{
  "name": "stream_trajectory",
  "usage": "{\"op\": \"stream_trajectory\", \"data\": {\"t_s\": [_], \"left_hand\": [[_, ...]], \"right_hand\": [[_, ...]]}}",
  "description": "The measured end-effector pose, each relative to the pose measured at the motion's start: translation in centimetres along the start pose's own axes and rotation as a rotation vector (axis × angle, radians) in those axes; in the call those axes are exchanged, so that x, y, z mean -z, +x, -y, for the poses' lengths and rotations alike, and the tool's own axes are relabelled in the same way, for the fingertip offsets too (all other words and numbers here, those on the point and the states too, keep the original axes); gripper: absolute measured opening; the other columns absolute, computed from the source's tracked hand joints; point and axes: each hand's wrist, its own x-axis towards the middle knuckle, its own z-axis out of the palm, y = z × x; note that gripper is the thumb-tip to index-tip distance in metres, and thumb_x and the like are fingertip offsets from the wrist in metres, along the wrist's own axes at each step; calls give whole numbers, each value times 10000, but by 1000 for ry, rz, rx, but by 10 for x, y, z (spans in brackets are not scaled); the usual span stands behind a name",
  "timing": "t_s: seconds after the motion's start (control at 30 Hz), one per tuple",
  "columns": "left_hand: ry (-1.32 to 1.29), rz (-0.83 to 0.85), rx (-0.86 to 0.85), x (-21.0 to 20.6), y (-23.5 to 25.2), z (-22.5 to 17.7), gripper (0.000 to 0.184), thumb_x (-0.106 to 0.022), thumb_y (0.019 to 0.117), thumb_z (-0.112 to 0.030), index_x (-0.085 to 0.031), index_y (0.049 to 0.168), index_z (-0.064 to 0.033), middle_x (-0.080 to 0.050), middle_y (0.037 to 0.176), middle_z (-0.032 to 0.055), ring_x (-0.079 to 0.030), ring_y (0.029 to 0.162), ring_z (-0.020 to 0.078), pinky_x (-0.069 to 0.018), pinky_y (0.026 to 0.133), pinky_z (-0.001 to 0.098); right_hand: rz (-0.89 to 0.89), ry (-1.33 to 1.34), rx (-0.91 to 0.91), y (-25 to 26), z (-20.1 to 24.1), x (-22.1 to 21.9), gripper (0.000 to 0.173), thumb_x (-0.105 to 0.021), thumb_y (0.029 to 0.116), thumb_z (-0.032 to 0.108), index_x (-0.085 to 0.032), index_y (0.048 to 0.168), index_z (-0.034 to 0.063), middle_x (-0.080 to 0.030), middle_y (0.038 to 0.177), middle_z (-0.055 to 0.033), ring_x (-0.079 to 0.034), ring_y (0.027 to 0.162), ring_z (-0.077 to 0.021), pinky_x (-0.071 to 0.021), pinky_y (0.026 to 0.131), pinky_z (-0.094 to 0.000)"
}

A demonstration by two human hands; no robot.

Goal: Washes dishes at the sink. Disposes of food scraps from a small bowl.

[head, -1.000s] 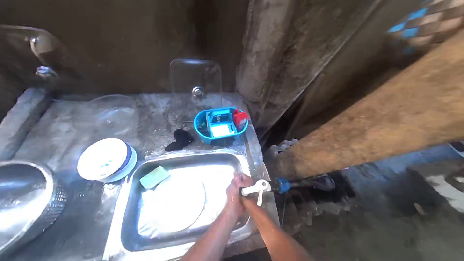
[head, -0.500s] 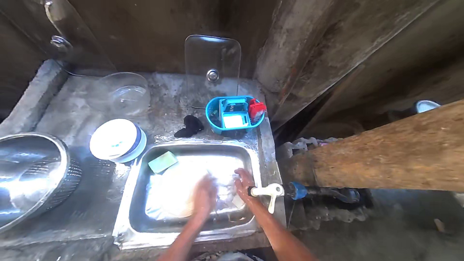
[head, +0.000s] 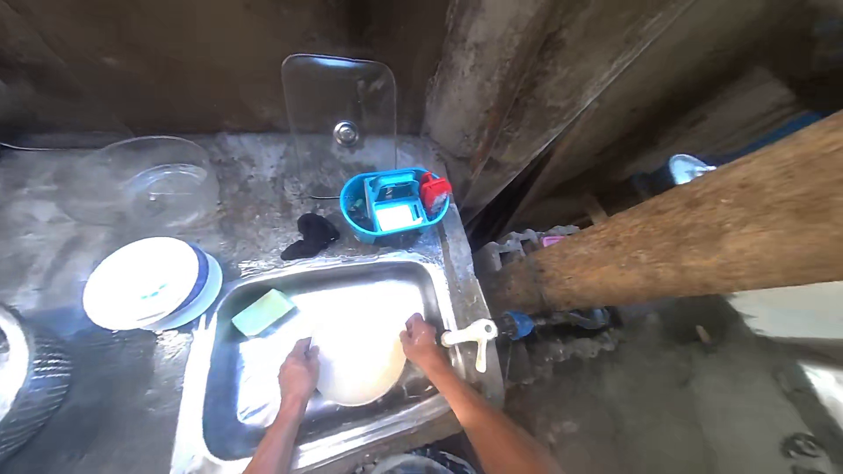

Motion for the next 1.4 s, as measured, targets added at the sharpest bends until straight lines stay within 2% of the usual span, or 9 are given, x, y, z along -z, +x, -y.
{"op": "stream_trajectory", "data": {"t_s": [0.23, 0.33, 0.57, 0.77, 0.93, 1.03, 1.2, 1.3, 1.4], "left_hand": [[-84, 128, -44, -19, -9, -22, 298, -522, 1070, -176, -683, 1234, 13, -702, 1111, 252, -660, 1086, 408, -475, 978, 620], [-68, 174, -41, -29, -14, -24, 312, -502, 1076, -198, -692, 1150, 38, -688, 1069, 266, -654, 1049, 414, -481, 944, 628], [-180, 186, -7, -45, -15, -21, 301, -506, 1079, -193, -703, 1089, 34, -689, 991, 237, -656, 970, 367, -493, 895, 596], [-467, 124, 1, -60, -16, -33, 290, -497, 1086, -166, -672, 1154, 55, -684, 1067, 220, -650, 1007, 286, -510, 933, 502], [-655, 32, -7, -74, 0, -47, 237, -507, 1072, -121, -671, 1126, 42, -678, 1070, 167, -634, 1004, 210, -509, 939, 429], [-740, -22, -62, -78, 10, -53, 266, -496, 1084, -158, -664, 1147, 39, -685, 1057, 150, -648, 975, 167, -531, 916, 380], [-550, -171, -112, -91, 7, -67, 338, -468, 1098, -224, -656, 1198, 38, -703, 1044, 205, -684, 993, 276, -537, 934, 484], [-296, -144, -84, -95, -10, -83, 449, -422, 1104, -275, -514, 1430, 19, -623, 1325, 258, -627, 1216, 392, -487, 1038, 586], [-126, -172, -150, -107, -17, -85, 594, -404, 1083, -345, -369, 1545, 28, -427, 1549, 269, -455, 1423, 401, -394, 1157, 555]], "right_hand": [[-215, -122, 41, -36, -20, 39, 329, -648, 925, 320, -713, 1119, 62, -720, 1121, -161, -681, 1094, -307, -520, 940, -540], [-139, -218, -17, -41, -24, 47, 402, -651, 933, 343, -693, 1220, 65, -691, 1255, -161, -633, 1223, -324, -492, 1012, -565], [-204, -221, -8, -35, -46, 38, 419, -630, 923, 389, -702, 1202, 85, -712, 1194, -155, -667, 1164, -315, -526, 947, -556], [-339, -118, 58, -52, -36, 58, 600, -761, 857, 363, -633, 1352, 48, -656, 1327, -194, -618, 1259, -338, -493, 1047, -530], [-514, -123, 162, -55, -41, 49, 397, -765, 851, 352, -764, 1138, 77, -715, 1211, -162, -696, 1120, -313, -571, 925, -510], [-531, -24, 153, -52, -41, 35, 492, -778, 848, 383, -727, 1186, 29, -658, 1326, -204, -646, 1218, -340, -530, 996, -535], [-644, 109, 236, -49, -35, 21, 426, -724, 902, 361, -730, 1185, 42, -623, 1396, -182, -619, 1267, -296, -510, 1062, -460], [-546, 151, 208, -64, -17, 25, 353, -626, 984, 253, -676, 1224, -1, -735, 1088, -156, -720, 1026, -272, -579, 910, -464], [-449, 339, 180, -65, -3, 22, 361, -547, 1033, 127, -589, 1340, -58, -680, 1231, -224, -665, 1162, -269, -512, 1046, -413]]}}
